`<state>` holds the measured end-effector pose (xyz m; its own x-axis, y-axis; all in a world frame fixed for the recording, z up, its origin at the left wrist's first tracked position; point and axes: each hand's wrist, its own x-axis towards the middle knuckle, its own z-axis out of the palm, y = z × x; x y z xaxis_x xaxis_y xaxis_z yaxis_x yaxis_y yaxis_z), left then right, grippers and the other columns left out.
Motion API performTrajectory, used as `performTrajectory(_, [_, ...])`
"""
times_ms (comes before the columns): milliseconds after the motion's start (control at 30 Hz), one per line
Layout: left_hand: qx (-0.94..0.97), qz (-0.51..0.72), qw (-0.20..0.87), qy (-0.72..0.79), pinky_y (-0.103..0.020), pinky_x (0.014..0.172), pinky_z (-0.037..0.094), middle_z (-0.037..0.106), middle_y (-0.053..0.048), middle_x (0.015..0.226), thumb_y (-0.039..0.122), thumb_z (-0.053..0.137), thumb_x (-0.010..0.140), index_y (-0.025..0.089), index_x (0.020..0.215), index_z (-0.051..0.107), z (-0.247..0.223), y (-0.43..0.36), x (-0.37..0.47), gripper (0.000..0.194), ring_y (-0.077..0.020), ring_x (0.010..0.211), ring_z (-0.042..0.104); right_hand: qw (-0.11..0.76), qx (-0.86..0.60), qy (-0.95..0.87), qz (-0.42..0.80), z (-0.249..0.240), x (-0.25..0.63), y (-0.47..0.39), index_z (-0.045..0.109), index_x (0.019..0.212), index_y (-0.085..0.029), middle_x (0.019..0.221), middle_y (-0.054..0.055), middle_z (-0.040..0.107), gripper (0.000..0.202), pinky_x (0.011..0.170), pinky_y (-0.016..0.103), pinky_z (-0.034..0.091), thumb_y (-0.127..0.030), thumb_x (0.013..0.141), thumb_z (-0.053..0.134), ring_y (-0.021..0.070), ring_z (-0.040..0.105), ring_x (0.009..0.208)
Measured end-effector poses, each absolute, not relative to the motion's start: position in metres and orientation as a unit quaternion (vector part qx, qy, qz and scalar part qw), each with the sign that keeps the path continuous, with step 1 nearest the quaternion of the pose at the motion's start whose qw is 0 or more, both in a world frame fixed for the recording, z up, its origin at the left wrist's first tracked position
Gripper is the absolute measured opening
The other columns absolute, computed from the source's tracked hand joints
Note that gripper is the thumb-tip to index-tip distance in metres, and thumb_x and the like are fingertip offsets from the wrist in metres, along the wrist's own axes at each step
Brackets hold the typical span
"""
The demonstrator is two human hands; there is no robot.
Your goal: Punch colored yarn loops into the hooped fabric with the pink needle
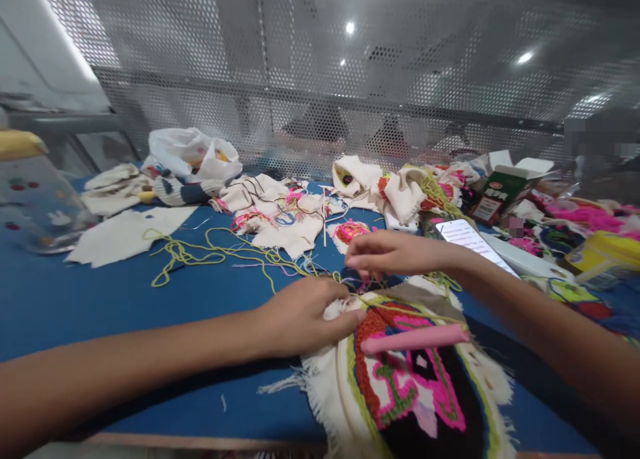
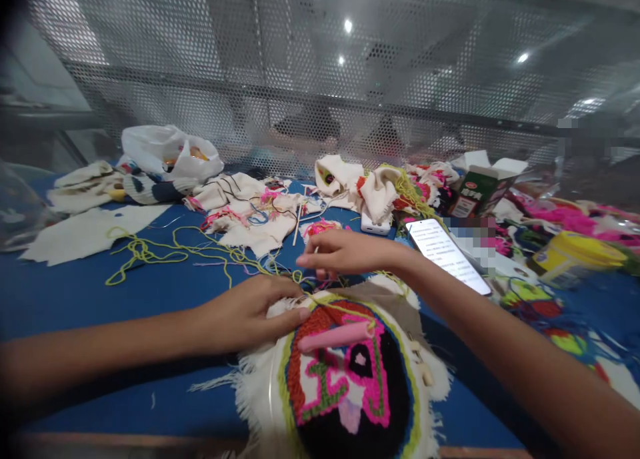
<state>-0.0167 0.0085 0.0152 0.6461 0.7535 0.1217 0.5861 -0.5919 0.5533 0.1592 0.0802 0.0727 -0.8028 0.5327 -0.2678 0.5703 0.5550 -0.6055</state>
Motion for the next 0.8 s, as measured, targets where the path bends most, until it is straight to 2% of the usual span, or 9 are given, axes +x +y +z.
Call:
performTrajectory(67, [0.895,0.111,0.188,0.388,-0.028,0.065,0.039,0.062,-0.009,0.084,0.045,0.028,0.088,0.016,0.091,0.062,0.029,0.013,-0.024,0.045,-0.0188,0.074,0.055,0.114,0.290,0.876,-0.369,0.073,0.150,0.083,0.049,0.110,-0.012,0.078,0.003,0.058,0.036,0.055,0.021,0.040,-0.033,0.082,0.051,0.0109,0.053,0.064])
performTrajectory(133, [0.901,0.055,0.161,0.398,-0.030,0.067,0.039,0.059,-0.010,0.087,0.043,0.023,0.089,0.017,0.096,0.061,0.044,0.022,-0.034,0.047,-0.0199,0.077,0.055,0.141,0.279,0.885,-0.346,0.070,0.142,0.081,0.046,0.116,-0.013,0.080,0.003,0.059,0.048,0.053,0.021,0.039,-0.031,0.074,0.060,0.0118,0.054,0.065])
performTrajectory(200, [0.896,0.038,0.146,0.417,-0.030,0.069,0.039,0.058,-0.010,0.088,0.042,0.025,0.089,0.016,0.100,0.059,0.056,0.034,-0.044,0.044,-0.0202,0.078,0.055,0.107,0.300,0.900,-0.298,0.065,0.136,0.076,0.047,0.113,-0.012,0.076,0.002,0.060,0.052,0.049,0.021,0.038,-0.028,0.068,0.065,0.0124,0.054,0.062])
performTrajectory(333, [0.896,0.041,0.140,0.420,-0.030,0.073,0.040,0.055,-0.012,0.098,0.041,0.048,0.080,0.013,0.109,0.056,0.063,0.059,-0.051,0.041,-0.0208,0.083,0.054,0.042,0.353,0.907,-0.226,0.062,0.134,0.070,0.050,0.105,-0.011,0.070,0.001,0.061,0.043,0.045,0.022,0.037,-0.011,0.062,0.057,0.0127,0.053,0.057])
performTrajectory(433, [0.903,0.075,0.218,0.364,-0.031,0.080,0.040,0.055,-0.012,0.106,0.041,0.059,0.073,0.013,0.109,0.055,0.061,0.070,-0.040,0.046,-0.0215,0.094,0.052,0.028,0.340,0.913,-0.225,0.082,0.141,0.077,0.054,0.091,-0.015,0.073,0.001,0.060,0.028,0.051,0.023,0.040,-0.013,0.063,0.056,0.0134,0.054,0.063])
performTrajectory(533, [0.890,0.143,0.315,0.298,-0.028,0.085,0.038,0.058,-0.007,0.103,0.038,0.057,0.076,0.014,0.099,0.060,0.066,0.072,-0.023,0.033,-0.0184,0.096,0.052,0.005,0.322,0.911,-0.257,0.121,0.151,0.087,0.050,0.106,-0.018,0.074,-0.002,0.060,0.036,0.058,0.022,0.042,-0.017,0.070,0.054,0.0123,0.056,0.069])
performTrajectory(633, [0.847,0.182,0.408,0.288,-0.025,0.085,0.038,0.061,-0.003,0.093,0.030,0.042,0.085,0.014,0.087,0.062,0.083,0.076,-0.017,0.025,-0.0142,0.091,0.053,0.000,0.343,0.899,-0.273,0.161,0.164,0.089,0.054,0.101,-0.017,0.068,-0.001,0.060,0.031,0.051,0.022,0.040,-0.021,0.071,0.058,0.0116,0.055,0.060])
performTrajectory(733, [0.802,0.179,0.497,0.279,-0.025,0.077,0.040,0.062,-0.002,0.078,0.031,0.048,0.083,0.016,0.076,0.061,0.104,0.090,-0.034,0.021,-0.0124,0.079,0.055,-0.036,0.339,0.907,-0.248,0.187,0.188,0.084,0.060,0.079,-0.018,0.066,-0.001,0.061,0.007,0.050,0.022,0.039,-0.021,0.073,0.056,0.0114,0.055,0.060])
performTrajectory(800, [0.771,0.211,0.525,0.290,-0.024,0.067,0.040,0.056,0.000,0.061,0.032,0.051,0.082,0.016,0.067,0.057,0.118,0.099,-0.054,0.022,-0.0109,0.065,0.053,-0.038,0.343,0.909,-0.235,0.196,0.212,0.081,0.061,0.069,-0.018,0.064,-0.001,0.060,0.007,0.050,0.023,0.040,-0.024,0.072,0.059,0.0117,0.055,0.058])
